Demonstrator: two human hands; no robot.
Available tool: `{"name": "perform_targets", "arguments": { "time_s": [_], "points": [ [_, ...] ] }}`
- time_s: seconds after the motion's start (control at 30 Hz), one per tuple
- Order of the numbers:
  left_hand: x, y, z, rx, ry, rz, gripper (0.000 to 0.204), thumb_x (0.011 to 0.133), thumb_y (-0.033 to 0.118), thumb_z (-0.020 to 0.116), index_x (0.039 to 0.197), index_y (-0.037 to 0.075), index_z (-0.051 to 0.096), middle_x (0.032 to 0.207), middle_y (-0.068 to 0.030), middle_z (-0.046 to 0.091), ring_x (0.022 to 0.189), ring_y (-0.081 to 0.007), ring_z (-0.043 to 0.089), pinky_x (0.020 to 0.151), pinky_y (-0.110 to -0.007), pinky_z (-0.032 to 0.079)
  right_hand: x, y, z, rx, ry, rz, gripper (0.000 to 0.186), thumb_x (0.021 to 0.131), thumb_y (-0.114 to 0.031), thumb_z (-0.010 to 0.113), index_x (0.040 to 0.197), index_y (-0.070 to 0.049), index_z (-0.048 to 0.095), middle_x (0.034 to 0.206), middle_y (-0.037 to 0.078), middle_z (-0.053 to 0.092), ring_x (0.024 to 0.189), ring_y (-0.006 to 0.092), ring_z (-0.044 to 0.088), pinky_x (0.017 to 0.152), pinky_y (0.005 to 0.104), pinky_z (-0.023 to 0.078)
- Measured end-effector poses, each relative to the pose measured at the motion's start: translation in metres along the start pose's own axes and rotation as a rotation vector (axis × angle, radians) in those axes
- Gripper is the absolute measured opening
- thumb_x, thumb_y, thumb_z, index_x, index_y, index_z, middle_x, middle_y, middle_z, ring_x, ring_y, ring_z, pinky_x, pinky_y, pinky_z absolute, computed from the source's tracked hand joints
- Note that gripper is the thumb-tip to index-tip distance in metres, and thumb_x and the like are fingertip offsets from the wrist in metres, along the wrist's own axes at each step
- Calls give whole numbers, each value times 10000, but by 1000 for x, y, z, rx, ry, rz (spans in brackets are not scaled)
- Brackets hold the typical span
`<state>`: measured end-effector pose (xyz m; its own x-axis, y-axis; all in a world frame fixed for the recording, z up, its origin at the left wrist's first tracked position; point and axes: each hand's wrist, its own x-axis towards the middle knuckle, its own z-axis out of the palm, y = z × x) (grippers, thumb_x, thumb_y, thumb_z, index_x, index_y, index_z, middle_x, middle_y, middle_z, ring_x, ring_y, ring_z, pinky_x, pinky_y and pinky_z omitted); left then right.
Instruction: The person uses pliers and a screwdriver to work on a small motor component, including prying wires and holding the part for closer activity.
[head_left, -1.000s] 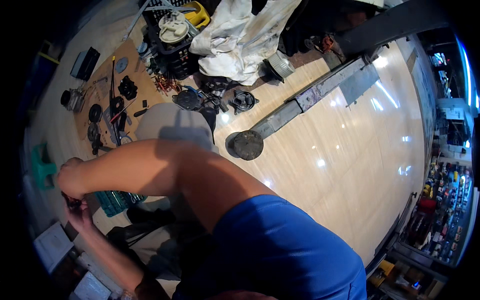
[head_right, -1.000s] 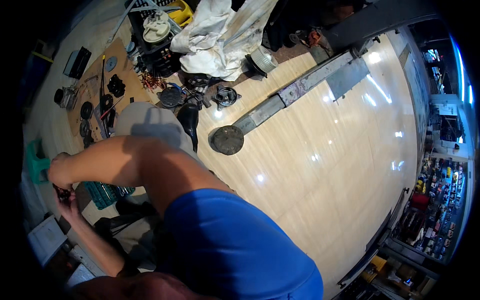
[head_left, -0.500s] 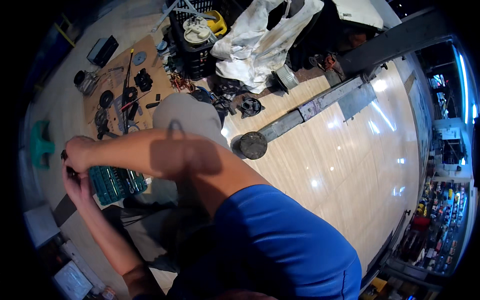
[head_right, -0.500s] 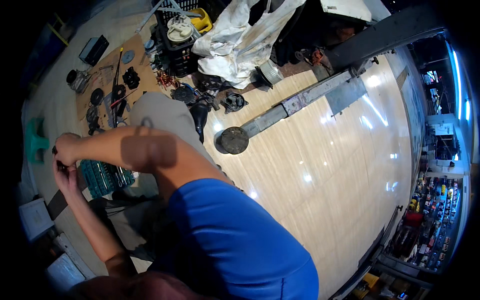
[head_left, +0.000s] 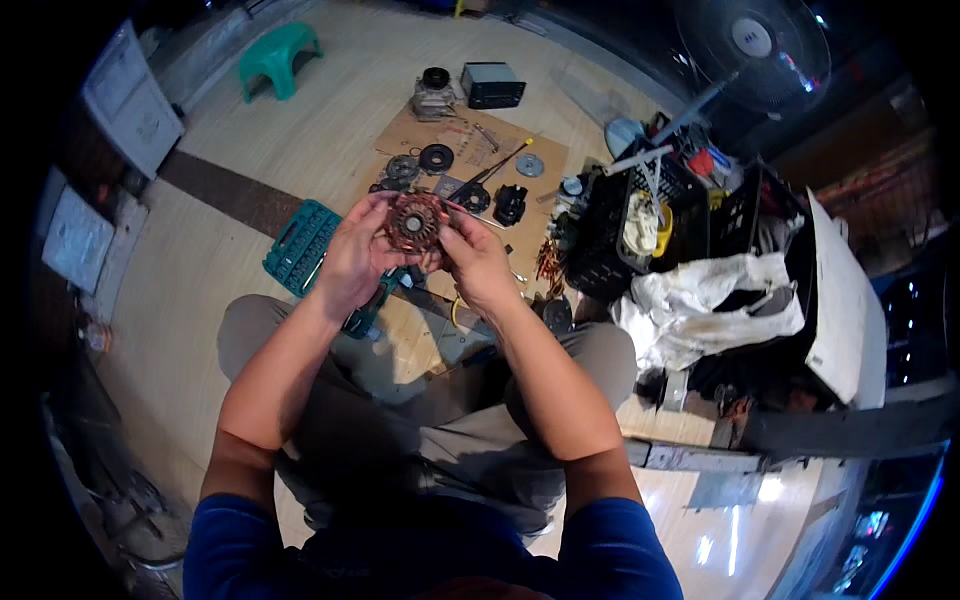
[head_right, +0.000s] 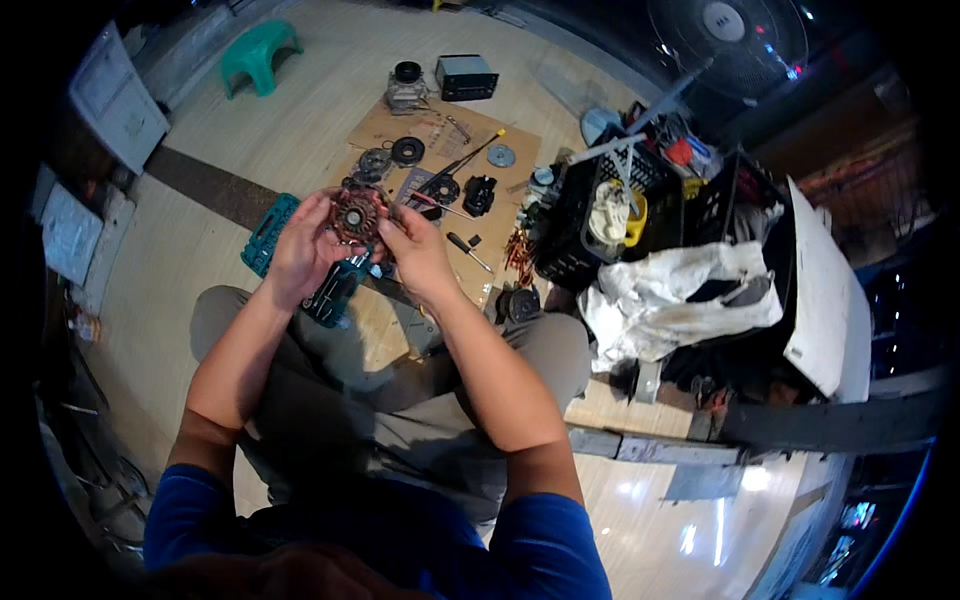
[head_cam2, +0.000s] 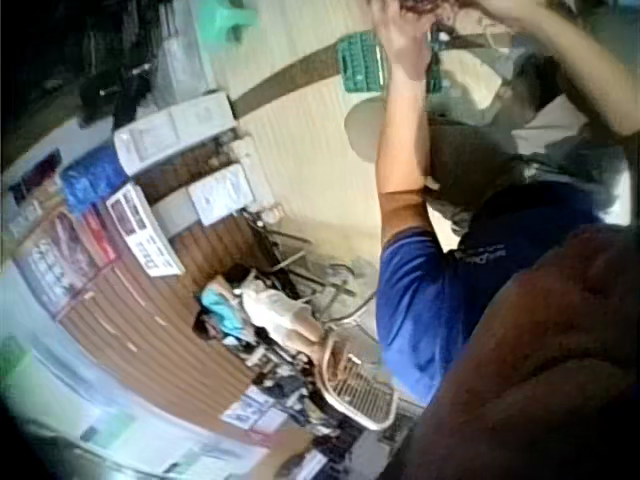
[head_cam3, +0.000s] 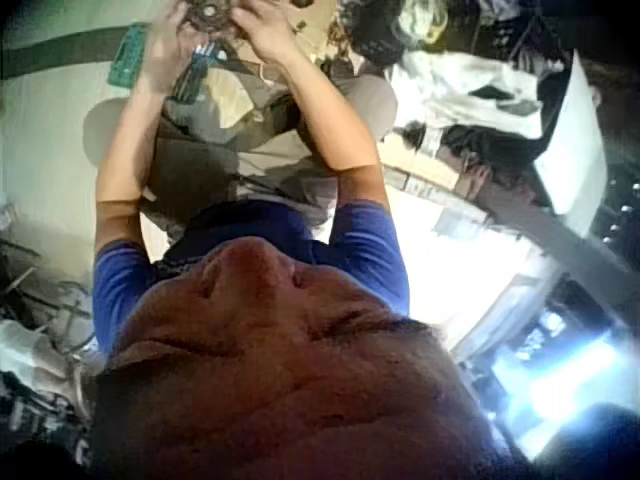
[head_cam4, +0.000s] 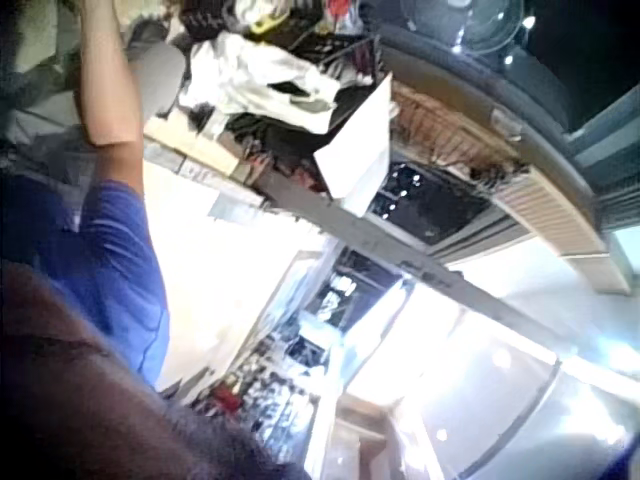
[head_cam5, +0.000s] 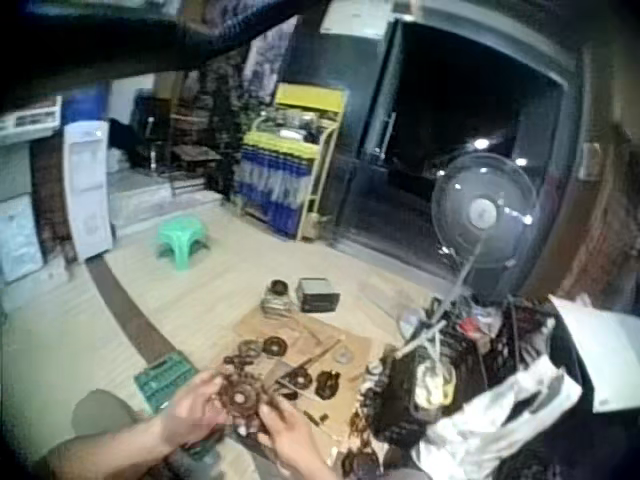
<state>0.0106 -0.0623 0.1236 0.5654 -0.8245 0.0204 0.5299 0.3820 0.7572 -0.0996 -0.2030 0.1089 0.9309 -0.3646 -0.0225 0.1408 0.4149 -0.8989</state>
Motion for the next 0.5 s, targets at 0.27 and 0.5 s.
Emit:
{"name": "perform_targets", "arguments": {
  "time_s": [0.27, 0.5],
  "points": [
    [-1, -14, -10, 0, 138, -57, 270, 992, 177, 444, 1231, 53, 455, 1160, -116, 611, 966, -206, 665, 765, -379, 584, 2, 7, -20, -25, -59, 45, 362, 962, -120, 540, 1291, 22, 483, 1040, 54, 621, 788, 125, 584, 694, 280, 509],
    [3, -18, -23, -40, 153, -103, 281, 992, 171, 447, 1246, 49, 448, 1161, -127, 615, 985, -223, 658, 785, -396, 581, 14, 12, -25, -90, -33, 125, 339, 961, -126, 546, 1256, 36, 504, 972, 56, 627, 743, 121, 583, 677, 287, 517]
  ]
}}
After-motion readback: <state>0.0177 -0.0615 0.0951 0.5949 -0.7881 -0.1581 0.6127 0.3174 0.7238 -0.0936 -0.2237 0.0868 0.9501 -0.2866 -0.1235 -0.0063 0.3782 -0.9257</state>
